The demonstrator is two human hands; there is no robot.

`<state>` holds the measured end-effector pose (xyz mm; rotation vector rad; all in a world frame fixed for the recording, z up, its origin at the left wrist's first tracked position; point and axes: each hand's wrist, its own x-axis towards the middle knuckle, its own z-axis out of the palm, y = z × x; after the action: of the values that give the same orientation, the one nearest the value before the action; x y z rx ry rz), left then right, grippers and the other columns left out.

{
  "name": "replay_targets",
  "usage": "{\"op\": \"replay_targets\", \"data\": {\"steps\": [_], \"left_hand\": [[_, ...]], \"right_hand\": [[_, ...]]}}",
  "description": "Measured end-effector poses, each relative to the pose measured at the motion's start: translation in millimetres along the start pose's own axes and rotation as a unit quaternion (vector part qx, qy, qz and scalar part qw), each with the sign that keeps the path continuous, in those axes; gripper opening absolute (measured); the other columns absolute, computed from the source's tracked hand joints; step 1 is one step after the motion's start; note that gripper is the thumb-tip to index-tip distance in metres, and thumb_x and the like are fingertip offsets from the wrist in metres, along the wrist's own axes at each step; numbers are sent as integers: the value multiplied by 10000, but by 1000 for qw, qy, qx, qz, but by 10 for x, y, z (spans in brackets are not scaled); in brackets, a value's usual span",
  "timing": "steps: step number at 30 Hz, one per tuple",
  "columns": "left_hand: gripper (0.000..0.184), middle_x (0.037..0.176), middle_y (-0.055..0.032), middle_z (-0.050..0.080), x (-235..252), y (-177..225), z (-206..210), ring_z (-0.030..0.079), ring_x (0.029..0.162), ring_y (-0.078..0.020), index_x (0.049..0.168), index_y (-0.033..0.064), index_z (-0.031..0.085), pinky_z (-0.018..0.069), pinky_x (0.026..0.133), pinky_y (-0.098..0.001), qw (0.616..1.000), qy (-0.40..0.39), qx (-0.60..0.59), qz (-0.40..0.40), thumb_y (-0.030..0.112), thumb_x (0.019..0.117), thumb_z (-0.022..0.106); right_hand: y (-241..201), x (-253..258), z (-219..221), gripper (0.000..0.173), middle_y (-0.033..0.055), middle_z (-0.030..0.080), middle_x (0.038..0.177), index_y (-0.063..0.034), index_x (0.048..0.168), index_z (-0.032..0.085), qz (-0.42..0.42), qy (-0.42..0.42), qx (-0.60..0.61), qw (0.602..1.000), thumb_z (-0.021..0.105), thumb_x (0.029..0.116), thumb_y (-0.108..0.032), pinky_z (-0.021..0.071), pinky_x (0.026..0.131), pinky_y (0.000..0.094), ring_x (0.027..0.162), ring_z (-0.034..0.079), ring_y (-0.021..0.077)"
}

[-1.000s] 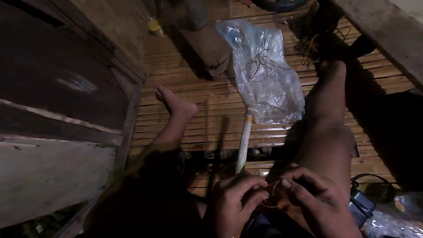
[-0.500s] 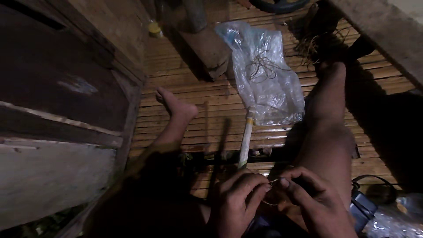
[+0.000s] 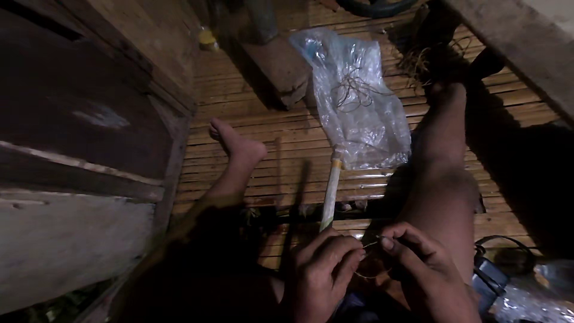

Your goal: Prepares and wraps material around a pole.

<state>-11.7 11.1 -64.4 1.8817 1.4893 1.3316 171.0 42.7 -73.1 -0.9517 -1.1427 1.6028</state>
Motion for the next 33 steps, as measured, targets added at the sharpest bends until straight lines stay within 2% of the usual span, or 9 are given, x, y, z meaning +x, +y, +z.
{"op": "replay_targets", "data": {"steps": [3, 8, 11, 15, 18, 21, 24, 29, 33], "left_hand": [[134, 866, -37, 681, -2, 13, 3, 637, 759, -18, 969, 55, 734, 534, 668, -134, 1000, 2, 4, -2, 181, 977, 693], [142, 869, -37, 683, 8, 8, 9, 622, 744, -10, 970, 53, 730, 511, 639, -122, 1000, 0, 1, -1, 192, 973, 699], [179, 890, -47, 699, 17, 18, 13, 633, 778, -14, 1019, 29, 726, 524, 681, -128, 999, -15, -24, -14, 200, 973, 696], [262, 939, -58, 728, 10, 34, 39, 674, 837, -19, 1103, -22, 711, 567, 763, -159, 992, -44, -109, -51, 210, 984, 686], [184, 937, -63, 742, 13, 43, 59, 684, 830, -6, 1019, -30, 731, 576, 759, -147, 988, -27, -142, -51, 139, 989, 667], [158, 884, -53, 718, 18, 27, 47, 665, 795, -5, 976, -18, 744, 567, 733, -140, 990, -17, -135, -43, 119, 987, 666], [156, 884, -58, 709, 16, 8, 11, 665, 788, -14, 987, -14, 761, 571, 732, -143, 991, -19, -125, -36, 119, 981, 679], [157, 925, -80, 722, 28, 37, -77, 674, 840, -36, 1018, -10, 769, 565, 781, -153, 993, -81, -85, -30, 119, 977, 689], [150, 913, -65, 716, -15, -5, -31, 667, 816, -23, 1006, 12, 765, 555, 749, -138, 991, -111, -65, -28, 135, 977, 685]], "right_hand": [[25, -13, -12, 93, -44, 670, 834, -109, 1009, 697, -17, 5, -29, 999, 604, 1002, -114, 539, 599, 177, 674, 613, 16], [-15, -9, 35, 86, -75, 634, 781, -101, 993, 685, -29, 7, -33, 999, 604, 987, -71, 487, 551, 138, 621, 559, -19], [-23, -30, 45, 61, -92, 650, 825, -101, 1011, 672, -60, -7, -78, 995, 616, 992, -86, 502, 612, 120, 682, 578, -44], [30, -48, 36, 77, -52, 662, 868, -71, 1023, 692, -111, -28, -131, 985, 651, 990, -128, 534, 651, 120, 734, 601, -39], [80, -45, -2, 112, -21, 637, 868, -61, 1017, 692, -144, -59, -162, 974, 662, 994, -166, 511, 640, 107, 732, 584, -31], [45, -54, -48, 147, 3, 644, 913, -43, 1050, 684, -136, -87, -174, 971, 624, 1020, -174, 520, 644, 112, 750, 596, -23], [2, -53, -143, 179, 23, 672, 959, -41, 1076, 675, -128, -112, -208, 963, 573, 1038, -184, 533, 650, 128, 754, 612, -15], [-60, -66, -216, 136, 45, 656, 920, -32, 1025, 677, -128, -125, -254, 951, 612, 996, -148, 517, 622, 116, 730, 600, -15], [-51, -56, -210, 137, 39, 624, 917, -43, 1030, 686, -159, -117, -257, 946, 618, 1007, -160, 490, 629, 90, 735, 565, -31]]}}
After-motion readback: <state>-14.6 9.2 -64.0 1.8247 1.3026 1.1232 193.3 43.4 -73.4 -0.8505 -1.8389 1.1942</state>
